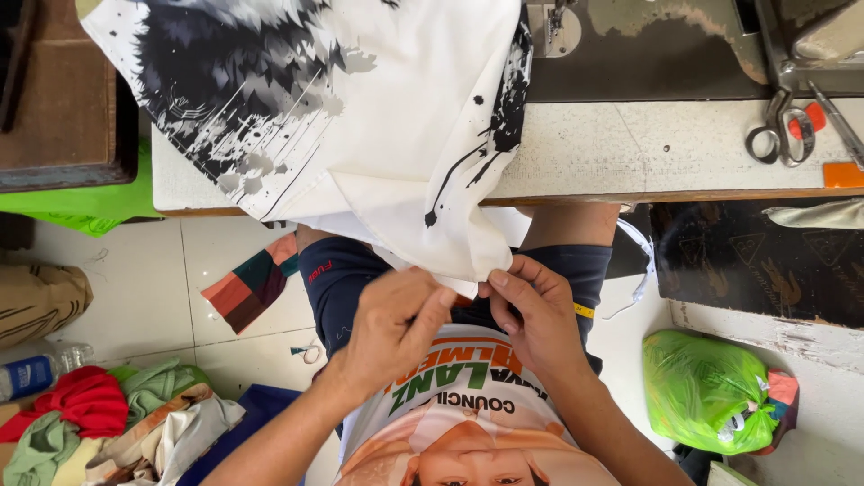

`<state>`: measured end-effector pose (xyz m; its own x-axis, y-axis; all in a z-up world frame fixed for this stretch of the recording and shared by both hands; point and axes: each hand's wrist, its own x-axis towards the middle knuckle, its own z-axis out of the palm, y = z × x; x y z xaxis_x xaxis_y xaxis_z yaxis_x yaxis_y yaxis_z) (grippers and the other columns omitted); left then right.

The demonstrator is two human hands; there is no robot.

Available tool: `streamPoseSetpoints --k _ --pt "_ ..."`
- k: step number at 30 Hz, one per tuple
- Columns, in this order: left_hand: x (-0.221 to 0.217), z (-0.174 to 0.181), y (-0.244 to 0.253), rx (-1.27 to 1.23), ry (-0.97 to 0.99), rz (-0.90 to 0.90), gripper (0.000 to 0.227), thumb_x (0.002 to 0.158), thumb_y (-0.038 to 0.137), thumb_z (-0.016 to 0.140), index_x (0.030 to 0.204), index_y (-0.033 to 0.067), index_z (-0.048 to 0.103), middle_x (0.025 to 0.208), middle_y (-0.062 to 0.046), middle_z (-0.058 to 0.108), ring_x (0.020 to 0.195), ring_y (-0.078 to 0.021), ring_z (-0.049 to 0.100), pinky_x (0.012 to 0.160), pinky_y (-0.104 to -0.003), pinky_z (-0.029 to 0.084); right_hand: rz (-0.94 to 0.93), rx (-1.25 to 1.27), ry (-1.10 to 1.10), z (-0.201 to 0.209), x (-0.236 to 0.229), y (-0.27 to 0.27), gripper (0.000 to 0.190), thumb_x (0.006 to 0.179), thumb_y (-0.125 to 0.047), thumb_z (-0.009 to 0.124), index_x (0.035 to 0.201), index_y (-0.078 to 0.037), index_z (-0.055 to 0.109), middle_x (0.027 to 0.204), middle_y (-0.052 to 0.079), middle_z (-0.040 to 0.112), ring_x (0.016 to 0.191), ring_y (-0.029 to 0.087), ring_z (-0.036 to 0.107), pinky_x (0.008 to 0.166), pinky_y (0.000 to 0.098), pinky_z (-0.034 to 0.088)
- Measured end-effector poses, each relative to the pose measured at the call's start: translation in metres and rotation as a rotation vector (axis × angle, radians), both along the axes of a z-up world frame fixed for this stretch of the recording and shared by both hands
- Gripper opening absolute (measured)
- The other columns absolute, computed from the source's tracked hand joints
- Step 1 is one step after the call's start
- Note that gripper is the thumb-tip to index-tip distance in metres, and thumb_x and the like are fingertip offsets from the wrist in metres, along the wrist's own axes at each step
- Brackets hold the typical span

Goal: Measuring a t-shirt with a tape measure and then performing hand-sewing repairs on a seam.

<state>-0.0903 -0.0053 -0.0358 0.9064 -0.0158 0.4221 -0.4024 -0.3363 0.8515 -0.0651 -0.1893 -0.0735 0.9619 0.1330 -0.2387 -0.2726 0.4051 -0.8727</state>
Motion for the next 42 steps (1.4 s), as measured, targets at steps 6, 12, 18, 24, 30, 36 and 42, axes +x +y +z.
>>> streamPoseSetpoints --k 6,12,18,24,30,36,42 --pt "-0.011 -0.028 -0.031 -0.611 0.776 0.068 0.034 0.103 0.024 0.062 0.083 0.0005 0.075 0.063 -0.008 0.064 0.068 -0.0134 0.054 0.065 -0.028 0.045 -0.024 -0.014 0.051 0.006 -0.004 0.004 0.011 0.096 -0.003 0.066 0.097 0.008 0.069 0.064 0.013 0.06 0.036 0.004 0.035 0.037 0.0191 0.034" --pt "0.002 0.003 -0.008 -0.823 0.564 0.419 0.009 0.098 0.008 0.069 0.094 0.0024 0.074 0.081 -0.001 0.068 0.085 -0.008 0.052 0.081 -0.024 0.049 0.04 -0.123 0.056 0.016 -0.006 0.018 0.014 0.094 -0.002 0.066 0.1 0.009 0.072 0.065 0.014 0.06 0.034 0.007 0.037 0.035 0.022 0.033" --pt "0.08 0.089 0.099 -0.966 -0.14 0.595 0.017 0.104 0.017 0.058 0.087 0.0156 0.061 0.09 -0.001 0.066 0.089 -0.01 0.065 0.078 -0.027 0.054 0.277 -0.161 0.047 0.03 0.009 0.011 0.02 0.096 -0.006 0.066 0.105 0.006 0.079 0.069 0.009 0.062 0.044 0.01 0.034 0.041 0.0233 0.022" --pt "0.226 0.158 0.175 -0.844 -0.485 0.447 0.04 0.099 0.005 0.069 0.072 0.017 0.043 0.074 0.005 0.034 0.071 -0.0096 0.036 0.066 -0.031 0.034 0.348 -0.283 0.02 0.057 0.061 0.016 0.034 0.094 -0.014 0.065 0.125 -0.001 0.072 0.094 0.003 0.061 0.06 0.012 0.038 0.058 0.0276 0.038" --pt "0.323 0.044 0.128 -0.124 0.148 0.172 0.012 0.091 0.021 0.077 0.101 0.0148 0.079 0.085 -0.001 0.074 0.082 -0.0102 0.068 0.077 -0.029 0.054 0.167 -0.046 -0.449 0.086 0.174 0.071 0.034 0.102 -0.001 0.042 0.124 0.01 0.066 0.093 0.021 0.062 0.06 0.019 0.051 0.054 0.0284 0.042" --pt "0.348 -0.02 0.136 -0.396 0.386 0.128 0.022 0.088 0.019 0.083 0.105 0.0073 0.079 0.082 -0.005 0.078 0.073 -0.0103 0.074 0.068 -0.025 0.06 0.185 -0.286 -0.566 0.062 0.297 0.128 0.034 0.106 -0.008 0.056 0.135 0.009 0.059 0.062 0.008 0.056 0.047 0.011 0.046 0.042 0.0232 0.034" --pt "0.333 -0.001 0.125 -0.427 0.388 0.135 0.019 0.083 0.019 0.087 0.097 0.0078 0.08 0.076 -0.001 0.075 0.072 -0.0058 0.066 0.067 -0.022 0.057 0.148 -0.344 -0.676 0.05 0.315 0.141 0.029 0.106 -0.004 0.054 0.133 -0.002 0.066 0.079 0.01 0.065 0.064 0.012 0.056 0.052 0.0241 0.045"
